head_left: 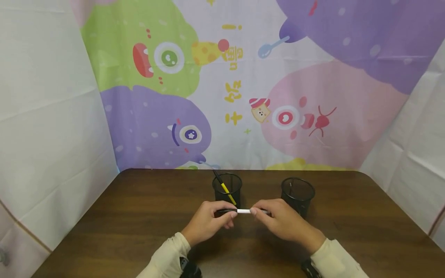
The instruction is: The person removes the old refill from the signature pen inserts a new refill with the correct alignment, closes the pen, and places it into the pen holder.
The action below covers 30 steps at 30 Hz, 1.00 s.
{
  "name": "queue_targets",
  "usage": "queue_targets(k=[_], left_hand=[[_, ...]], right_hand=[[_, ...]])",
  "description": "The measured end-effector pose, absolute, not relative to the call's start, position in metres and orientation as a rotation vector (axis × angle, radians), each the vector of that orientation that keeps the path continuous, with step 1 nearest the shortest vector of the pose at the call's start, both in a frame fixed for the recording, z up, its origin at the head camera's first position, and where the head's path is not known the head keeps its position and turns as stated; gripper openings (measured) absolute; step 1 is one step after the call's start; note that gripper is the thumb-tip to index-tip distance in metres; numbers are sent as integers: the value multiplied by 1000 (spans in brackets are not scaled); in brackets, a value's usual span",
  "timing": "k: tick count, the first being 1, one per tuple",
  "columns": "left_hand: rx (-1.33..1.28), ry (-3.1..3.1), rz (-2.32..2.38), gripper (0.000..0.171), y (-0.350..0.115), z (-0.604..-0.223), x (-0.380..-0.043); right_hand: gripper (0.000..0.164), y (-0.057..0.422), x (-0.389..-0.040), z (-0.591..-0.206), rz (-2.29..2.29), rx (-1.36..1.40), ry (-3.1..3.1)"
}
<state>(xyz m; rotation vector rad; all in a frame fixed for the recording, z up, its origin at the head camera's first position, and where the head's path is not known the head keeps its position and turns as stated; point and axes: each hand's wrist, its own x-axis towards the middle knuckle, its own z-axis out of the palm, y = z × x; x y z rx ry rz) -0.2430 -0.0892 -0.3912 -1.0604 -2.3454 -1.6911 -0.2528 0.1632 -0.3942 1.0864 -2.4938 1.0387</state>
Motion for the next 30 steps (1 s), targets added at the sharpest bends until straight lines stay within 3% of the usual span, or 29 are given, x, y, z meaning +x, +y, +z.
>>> queue_targets(k=[13, 20, 30], left_hand=[[-1066, -2332, -1703, 10, -91, -394, -245], [-1026, -2368, -1797, 20, -93, -396, -244], [-1044, -2356, -1702, 10, -91, -392, -243]], right_hand=[[12, 162, -251, -393, 1019, 1111, -2432], [10, 160, -250, -394, 986, 1116, -2431], [7, 160, -250, -393, 965, 1092, -2434]])
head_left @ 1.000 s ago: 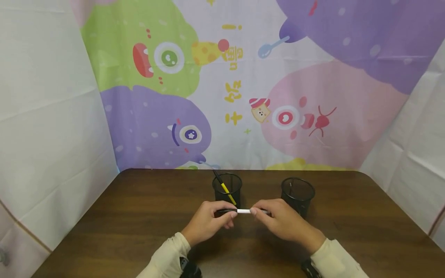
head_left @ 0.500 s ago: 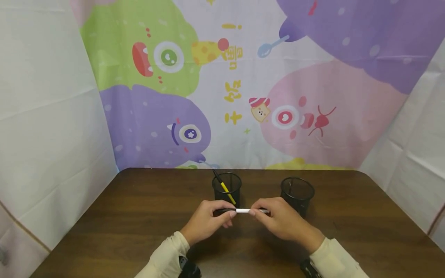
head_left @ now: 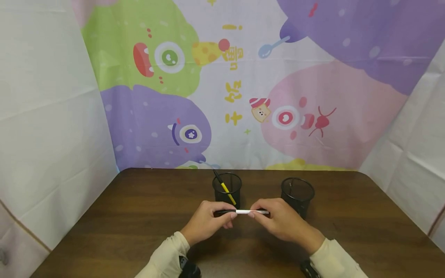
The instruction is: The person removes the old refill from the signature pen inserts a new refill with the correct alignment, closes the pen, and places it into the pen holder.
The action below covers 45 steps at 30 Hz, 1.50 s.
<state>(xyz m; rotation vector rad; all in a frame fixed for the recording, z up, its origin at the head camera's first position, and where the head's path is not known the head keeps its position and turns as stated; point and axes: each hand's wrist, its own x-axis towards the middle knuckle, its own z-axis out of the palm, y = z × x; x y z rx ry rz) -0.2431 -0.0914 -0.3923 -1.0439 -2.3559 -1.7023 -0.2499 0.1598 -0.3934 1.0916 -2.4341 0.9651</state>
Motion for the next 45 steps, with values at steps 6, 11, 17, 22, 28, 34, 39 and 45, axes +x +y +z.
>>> queue_targets(k=[6, 11, 17, 22, 28, 34, 39, 45], left_hand=[[-1042, -2367, -1706, 10, -91, -393, -244], [-1046, -2364, -1708, 10, -92, -393, -244], [-1057, -2371, -1718, 11, -93, -394, -245], [-1071, -2374, -1714, 11, -93, -393, -244], [-1075, -2377, -1685, 11, -93, -394, -245], [-1120, -2339, -1633, 11, -93, -393, -244], [-1105, -2340, -1624, 11, -93, -393, -242], [-1111, -2338, -1633, 11, -93, -395, -242]], right_hand=[[6, 160, -250, -392, 983, 1092, -2443], [5, 160, -250, -393, 972, 1096, -2435], [12, 159, -249, -393, 956, 1108, -2410], [18, 159, -250, -393, 942, 1098, -2407], [18, 158, -250, -393, 912, 1105, -2432], [14, 158, -249, -391, 898, 1080, -2521], [16, 158, -249, -393, 856, 1114, -2496], [12, 158, -248, -394, 864, 1132, -2462]])
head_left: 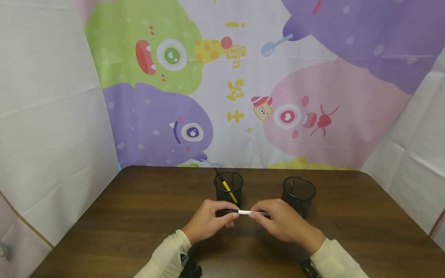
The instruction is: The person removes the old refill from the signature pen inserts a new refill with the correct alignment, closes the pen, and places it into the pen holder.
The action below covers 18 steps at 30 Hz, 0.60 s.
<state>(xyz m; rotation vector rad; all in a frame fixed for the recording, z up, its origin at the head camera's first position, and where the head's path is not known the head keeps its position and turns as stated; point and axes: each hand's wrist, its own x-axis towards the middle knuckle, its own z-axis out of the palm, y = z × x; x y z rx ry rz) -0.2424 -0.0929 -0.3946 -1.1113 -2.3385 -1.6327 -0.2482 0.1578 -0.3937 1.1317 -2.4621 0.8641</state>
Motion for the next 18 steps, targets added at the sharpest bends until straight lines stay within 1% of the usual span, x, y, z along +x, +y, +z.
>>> queue_targets(k=[10, 18], left_hand=[[-1109, -2356, -1650, 11, -94, -395, -242], [-1098, -2373, -1655, 11, -94, -393, -244]], right_hand=[[5, 157, -247, -396, 910, 1127, -2448], [13, 157, -249, -396, 900, 1124, -2425]])
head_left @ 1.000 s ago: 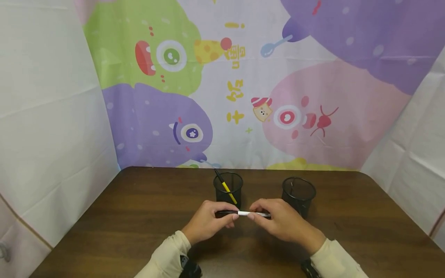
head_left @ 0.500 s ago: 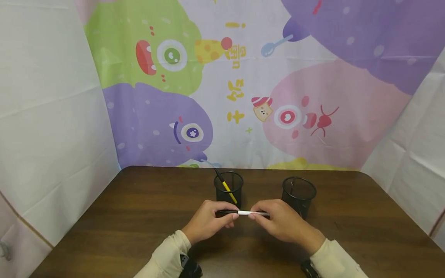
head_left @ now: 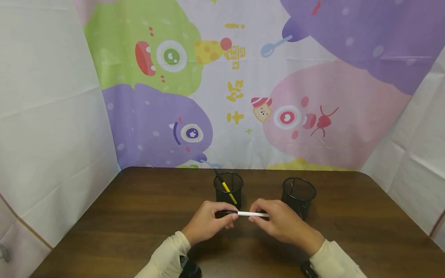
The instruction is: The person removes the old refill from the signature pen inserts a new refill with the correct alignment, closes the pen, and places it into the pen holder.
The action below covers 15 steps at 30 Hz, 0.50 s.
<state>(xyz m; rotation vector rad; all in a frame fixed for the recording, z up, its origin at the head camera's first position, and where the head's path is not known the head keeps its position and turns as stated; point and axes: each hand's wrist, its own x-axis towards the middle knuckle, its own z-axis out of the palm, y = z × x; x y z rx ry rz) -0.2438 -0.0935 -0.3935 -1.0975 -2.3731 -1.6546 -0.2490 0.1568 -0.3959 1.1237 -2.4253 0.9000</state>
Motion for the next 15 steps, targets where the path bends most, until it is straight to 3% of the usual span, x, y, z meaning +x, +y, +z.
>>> queue_targets(k=[10, 15], left_hand=[[-1100, -2364, -1627, 10, -92, -391, -244], [-1090, -2372, -1649, 11, -92, -392, -243]], right_hand=[[8, 158, -249, -393, 907, 1098, -2541], [18, 159, -248, -393, 885, 1082, -2573]])
